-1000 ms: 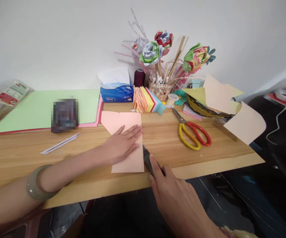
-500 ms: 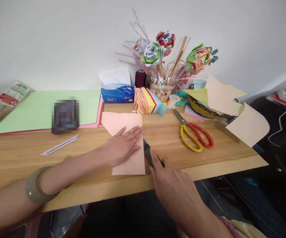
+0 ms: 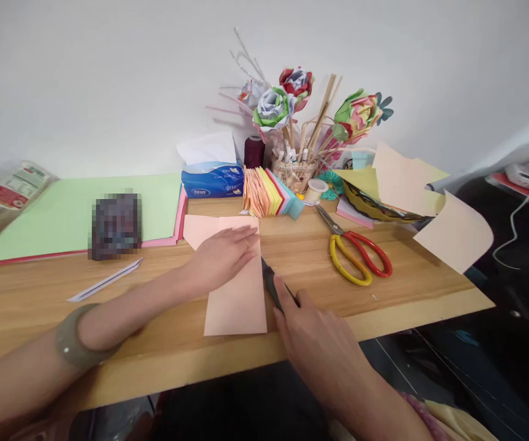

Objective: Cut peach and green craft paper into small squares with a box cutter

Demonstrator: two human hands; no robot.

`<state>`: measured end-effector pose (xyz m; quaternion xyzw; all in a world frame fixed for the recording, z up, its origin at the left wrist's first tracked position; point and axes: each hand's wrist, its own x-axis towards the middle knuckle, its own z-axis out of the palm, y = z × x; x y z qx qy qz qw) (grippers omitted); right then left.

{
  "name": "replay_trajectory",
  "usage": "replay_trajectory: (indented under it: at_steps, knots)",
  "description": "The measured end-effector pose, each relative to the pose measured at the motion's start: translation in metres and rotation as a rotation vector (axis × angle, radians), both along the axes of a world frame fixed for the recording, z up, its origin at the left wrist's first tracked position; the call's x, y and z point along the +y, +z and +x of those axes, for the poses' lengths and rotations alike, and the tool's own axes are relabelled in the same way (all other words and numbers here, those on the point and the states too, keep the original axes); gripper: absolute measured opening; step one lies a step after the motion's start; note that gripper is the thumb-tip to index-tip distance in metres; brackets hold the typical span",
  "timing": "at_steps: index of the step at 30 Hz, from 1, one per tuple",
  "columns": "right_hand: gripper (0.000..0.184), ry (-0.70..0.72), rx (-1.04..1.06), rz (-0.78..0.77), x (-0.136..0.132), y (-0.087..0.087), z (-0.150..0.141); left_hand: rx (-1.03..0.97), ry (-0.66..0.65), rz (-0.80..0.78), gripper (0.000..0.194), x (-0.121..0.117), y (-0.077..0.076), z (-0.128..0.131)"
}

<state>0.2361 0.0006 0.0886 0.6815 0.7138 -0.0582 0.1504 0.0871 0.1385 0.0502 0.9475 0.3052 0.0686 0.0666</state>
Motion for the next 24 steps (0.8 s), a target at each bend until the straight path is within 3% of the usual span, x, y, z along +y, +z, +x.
replay_trajectory:
  at_steps: [4, 9, 24]
  knots:
    - [0.053, -0.007, -0.002, -0.023, -0.004, -0.002, 0.001, 0.059, -0.002, 0.002, 0.051, 0.015, -0.006, 0.006]
    - [0.055, 0.014, -0.005, -0.013, -0.007, -0.004, 0.001, 0.095, 0.006, -0.024, 0.056, 0.011, -0.018, 0.002]
    - [0.054, -0.031, -0.026, -0.007, 0.010, -0.003, -0.007, 0.105, 0.046, -0.046, 0.062, 0.009, -0.015, 0.004]
